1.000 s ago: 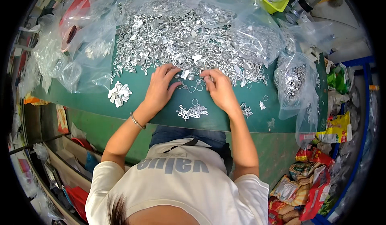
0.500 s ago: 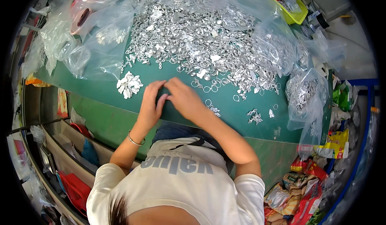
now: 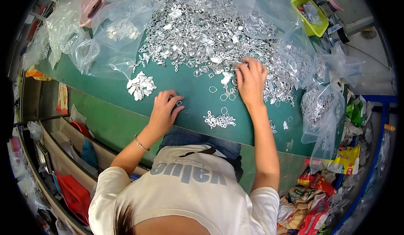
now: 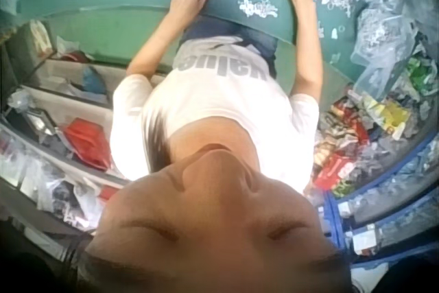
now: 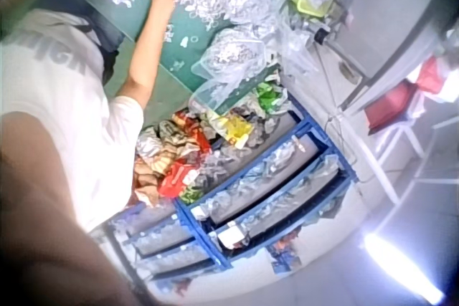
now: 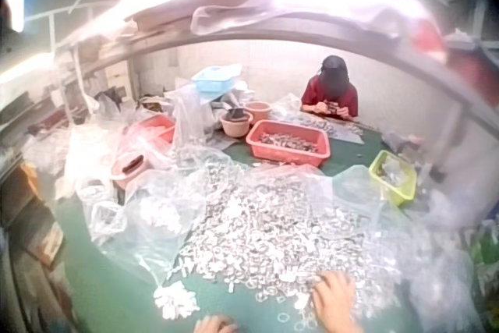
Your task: The person sits at a green table and uses both hands to pick up small silver metal rings and decorative pieces. They connect the rings to the decorative pieces and place the assembled items into a pile on the table.
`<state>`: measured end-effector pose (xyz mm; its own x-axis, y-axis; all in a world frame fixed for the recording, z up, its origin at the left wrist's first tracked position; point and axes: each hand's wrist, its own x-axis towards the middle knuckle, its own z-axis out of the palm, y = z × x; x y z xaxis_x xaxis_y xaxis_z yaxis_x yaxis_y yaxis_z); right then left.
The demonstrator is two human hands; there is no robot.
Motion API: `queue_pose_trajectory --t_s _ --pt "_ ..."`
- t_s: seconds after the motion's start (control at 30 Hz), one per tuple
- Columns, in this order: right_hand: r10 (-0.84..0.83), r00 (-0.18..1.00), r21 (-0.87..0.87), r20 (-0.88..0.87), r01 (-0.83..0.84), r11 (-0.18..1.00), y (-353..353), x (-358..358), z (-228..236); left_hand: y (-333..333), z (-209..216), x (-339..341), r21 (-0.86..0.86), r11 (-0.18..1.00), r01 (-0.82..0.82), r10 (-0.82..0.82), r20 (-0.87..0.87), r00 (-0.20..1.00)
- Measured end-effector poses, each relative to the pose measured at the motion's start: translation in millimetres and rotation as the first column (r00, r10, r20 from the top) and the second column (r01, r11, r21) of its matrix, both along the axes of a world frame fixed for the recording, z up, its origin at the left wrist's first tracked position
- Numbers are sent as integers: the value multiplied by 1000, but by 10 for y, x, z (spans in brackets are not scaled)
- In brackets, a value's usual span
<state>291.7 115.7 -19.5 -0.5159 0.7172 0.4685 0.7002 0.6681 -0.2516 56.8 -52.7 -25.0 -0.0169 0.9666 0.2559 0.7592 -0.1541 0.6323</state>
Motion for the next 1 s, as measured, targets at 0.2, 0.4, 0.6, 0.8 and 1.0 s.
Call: queue_pose_trajectory --t_s 0.2,0.4,0.6,0.8,1.0 --pt "-120 989 -3 -80 120 993 -6 -263 158 228 65 3 49 999 4 -3 -29 1000" --pt "77 995 -47 56 -75 996 16 -428 63 1015 -46 224 139 985 102 -80 -151 985" --pt "-163 985 31 -65 165 986 40 -288 103 1194 -163 171 207 973 97 -81 -85 993" --pt "52 974 -40 218 -44 998 -235 -598 39 1120 8 72 108 993 -50 7 369 929" --pt "17 986 -353 -165 -75 933 -385 -520 216 1073 26 6 -205 978 -45 150 530 835"
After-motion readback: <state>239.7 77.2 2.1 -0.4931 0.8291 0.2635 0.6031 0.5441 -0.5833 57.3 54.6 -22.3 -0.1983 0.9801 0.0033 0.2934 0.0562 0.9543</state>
